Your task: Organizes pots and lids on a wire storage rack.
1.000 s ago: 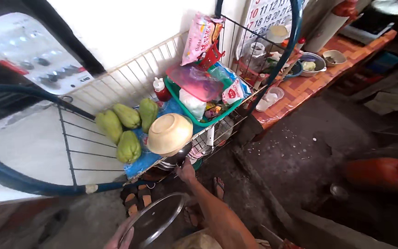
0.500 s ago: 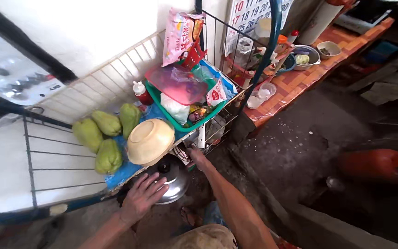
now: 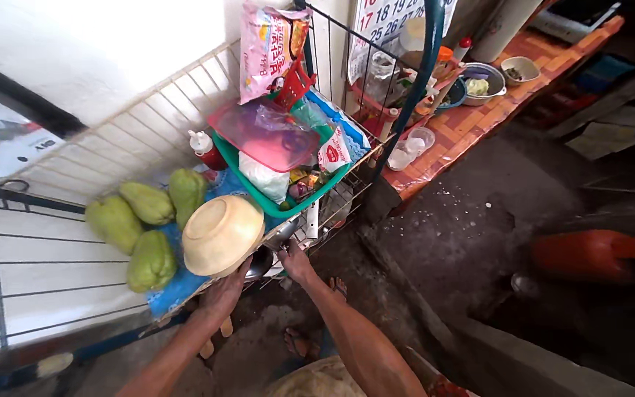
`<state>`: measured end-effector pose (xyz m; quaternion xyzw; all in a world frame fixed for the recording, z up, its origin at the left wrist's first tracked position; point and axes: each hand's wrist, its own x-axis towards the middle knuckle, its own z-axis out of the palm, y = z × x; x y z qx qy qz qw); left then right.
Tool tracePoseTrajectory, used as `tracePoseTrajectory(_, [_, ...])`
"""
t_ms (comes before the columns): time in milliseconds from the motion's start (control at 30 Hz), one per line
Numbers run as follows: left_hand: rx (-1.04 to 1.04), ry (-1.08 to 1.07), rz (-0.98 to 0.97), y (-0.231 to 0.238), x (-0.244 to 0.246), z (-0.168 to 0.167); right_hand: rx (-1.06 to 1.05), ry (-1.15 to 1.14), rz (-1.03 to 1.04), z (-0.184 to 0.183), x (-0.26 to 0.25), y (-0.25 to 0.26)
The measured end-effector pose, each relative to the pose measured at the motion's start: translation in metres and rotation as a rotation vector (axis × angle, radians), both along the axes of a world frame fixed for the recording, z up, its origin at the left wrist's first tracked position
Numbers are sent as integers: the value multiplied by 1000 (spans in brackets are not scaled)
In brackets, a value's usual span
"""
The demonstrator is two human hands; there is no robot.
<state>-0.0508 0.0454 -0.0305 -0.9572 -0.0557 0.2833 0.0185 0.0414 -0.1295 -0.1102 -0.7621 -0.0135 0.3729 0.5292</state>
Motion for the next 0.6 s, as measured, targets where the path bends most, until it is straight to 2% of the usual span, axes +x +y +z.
tracePoseTrajectory(100, [-12, 142, 47, 4, 0, 10, -90, 15, -13, 7, -17, 16])
tracePoseTrajectory(367, [43, 99, 236, 3, -6, 30, -428, 11, -58, 19, -76, 78])
tracePoseTrajectory(433, [70, 12, 184, 7, -19, 34, -468, -5, -52, 15, -84, 86])
tracePoseTrajectory(500, [113, -118, 46, 7, -37, 35, -508, -34, -31, 10, -87, 87])
tracePoseTrajectory(600, [-45, -419, -236, 12, -69, 25, -546, -82, 34, 7, -93, 85])
